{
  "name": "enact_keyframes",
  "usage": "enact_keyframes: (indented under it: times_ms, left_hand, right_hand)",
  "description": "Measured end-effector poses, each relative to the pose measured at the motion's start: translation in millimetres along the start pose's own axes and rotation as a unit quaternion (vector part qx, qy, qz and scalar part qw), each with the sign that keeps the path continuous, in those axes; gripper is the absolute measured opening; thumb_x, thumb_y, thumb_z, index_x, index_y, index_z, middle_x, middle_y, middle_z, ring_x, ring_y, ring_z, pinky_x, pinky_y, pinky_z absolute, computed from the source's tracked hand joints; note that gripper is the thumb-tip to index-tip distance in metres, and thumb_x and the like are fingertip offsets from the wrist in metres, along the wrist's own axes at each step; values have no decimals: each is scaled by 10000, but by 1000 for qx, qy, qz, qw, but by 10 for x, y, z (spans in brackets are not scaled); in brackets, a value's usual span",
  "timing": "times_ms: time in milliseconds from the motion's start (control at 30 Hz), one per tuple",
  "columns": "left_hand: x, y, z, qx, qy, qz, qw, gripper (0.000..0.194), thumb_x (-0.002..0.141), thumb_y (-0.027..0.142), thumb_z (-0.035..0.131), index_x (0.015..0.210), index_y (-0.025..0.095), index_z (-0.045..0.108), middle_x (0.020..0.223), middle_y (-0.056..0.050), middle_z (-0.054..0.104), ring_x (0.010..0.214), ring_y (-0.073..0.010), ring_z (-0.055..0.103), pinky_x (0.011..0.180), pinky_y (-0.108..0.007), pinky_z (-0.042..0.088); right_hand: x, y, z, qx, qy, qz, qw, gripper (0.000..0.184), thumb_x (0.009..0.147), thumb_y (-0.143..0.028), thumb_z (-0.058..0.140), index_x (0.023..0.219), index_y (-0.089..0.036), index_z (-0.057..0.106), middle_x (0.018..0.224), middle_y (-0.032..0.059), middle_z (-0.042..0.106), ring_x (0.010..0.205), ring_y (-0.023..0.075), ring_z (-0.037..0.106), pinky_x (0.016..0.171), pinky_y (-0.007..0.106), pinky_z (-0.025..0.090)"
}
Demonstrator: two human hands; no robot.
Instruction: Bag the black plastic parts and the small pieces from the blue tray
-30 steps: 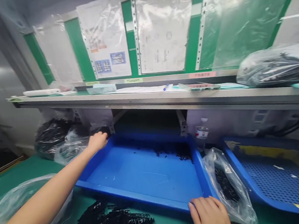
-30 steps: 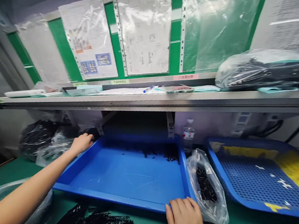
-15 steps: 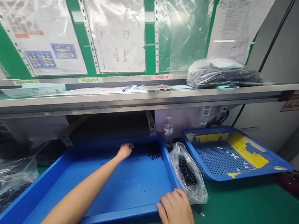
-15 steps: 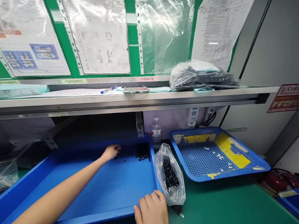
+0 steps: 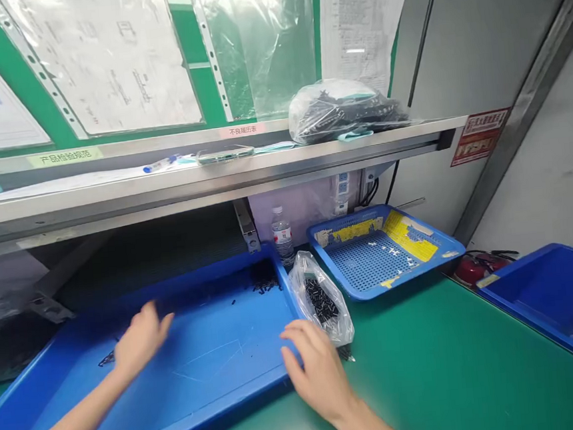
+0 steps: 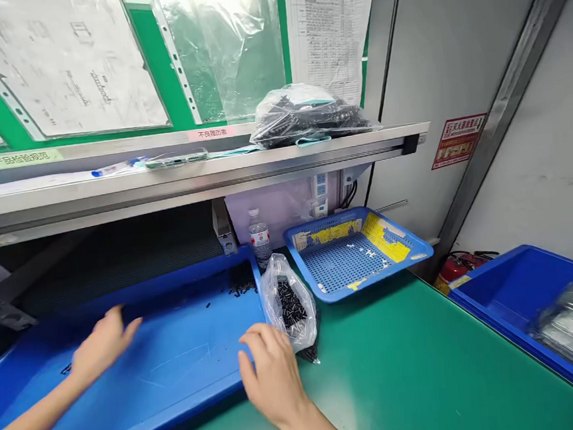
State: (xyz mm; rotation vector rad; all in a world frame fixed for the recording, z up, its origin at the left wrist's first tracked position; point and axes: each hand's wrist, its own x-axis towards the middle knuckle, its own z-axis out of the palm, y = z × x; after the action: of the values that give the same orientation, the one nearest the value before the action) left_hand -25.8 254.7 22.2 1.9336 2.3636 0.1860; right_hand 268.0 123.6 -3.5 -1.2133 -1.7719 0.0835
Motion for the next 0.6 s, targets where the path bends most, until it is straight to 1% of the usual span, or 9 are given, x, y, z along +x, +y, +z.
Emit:
enact_keyframes:
  times_ms: [33, 67, 133, 167, 233, 300, 333, 433, 600]
  left_hand:
    - [-5, 185, 108, 0, 3, 48, 999, 527, 858, 392, 253, 1283, 81, 247, 1214, -179, 475, 1153, -286, 420, 954, -416, 334]
    - [-2, 380, 229, -4, -5, 103, 995, 554, 833, 394, 344, 1280, 73, 276, 1275, -168, 420, 1192, -250, 379, 997, -340, 293]
    - [38, 777, 481, -10, -22, 181, 983, 617, 782, 414, 474, 1276, 77, 324, 1314, -145, 384, 1223, -218, 338, 1018, -261, 255]
    - [80, 968, 599, -11, -23, 203, 979, 660, 768, 431, 506, 1287, 68, 318, 1322, -154, 370, 1239, -223, 310, 1021, -259, 249]
    - [210, 1315, 784, -12, -13, 223, 975, 678, 796, 455, 477, 1312, 56, 288, 1359, -183, 295, 1270, -257, 241, 1035, -307, 228]
    - [378, 1594, 887, -11, -2, 237, 971, 690, 807, 471, 469, 1340, 91, 251, 1395, -173, 218, 1285, -282, 190, 1029, -341, 235]
    - [465, 1702, 912, -9, 0, 242, 970, 656, 818, 453, 463, 1346, 124, 254, 1401, -156, 209, 1279, -295, 199, 1024, -361, 241]
    - [685, 1894, 942, -1, 4, 253, 967, 567, 846, 368, 453, 1347, 182, 263, 1406, -121, 204, 1260, -305, 228, 1006, -414, 255]
    - [888, 1934, 997, 19, 7, 262, 965, 468, 871, 361, 458, 1292, 195, 339, 1347, -102, 280, 1174, -294, 325, 924, -475, 332]
  right_hand:
    - [36, 21, -64, -8, 16, 11, 1000, 177, 854, -155, 370, 915, -161, 536, 914, 64, 571, 850, 188, 519, 738, 321, 395]
    - [68, 51, -119, -27, 26, 20, 999, 177, 860, -160, 362, 912, -161, 532, 911, 69, 572, 856, 196, 524, 741, 332, 403]
    - [108, 135, -186, -81, 24, 33, 996, 182, 867, -191, 359, 946, -161, 520, 934, 84, 572, 864, 217, 538, 737, 353, 427]
    - [114, 186, -195, -111, 21, 38, 993, 195, 868, -215, 361, 980, -157, 510, 964, 97, 568, 875, 228, 546, 730, 360, 442]
    - [104, 292, -175, -166, 18, 43, 985, 247, 868, -266, 363, 1051, -149, 483, 1022, 121, 557, 896, 247, 561, 707, 362, 470]
    - [79, 380, -138, -202, 9, 44, 978, 280, 867, -299, 368, 1079, -146, 470, 1020, 129, 568, 880, 252, 580, 673, 354, 490]
    - [66, 410, -126, -211, -1, 45, 977, 283, 864, -306, 373, 1075, -145, 472, 998, 126, 580, 861, 251, 590, 657, 350, 496]
    - [46, 428, -134, -216, -46, 56, 974, 258, 851, -302, 390, 1031, -148, 496, 954, 109, 599, 819, 246, 604, 633, 352, 501]
    - [83, 357, -194, -221, -126, 90, 963, 273, 838, -299, 401, 1030, -143, 516, 931, 99, 625, 787, 241, 615, 621, 346, 496]
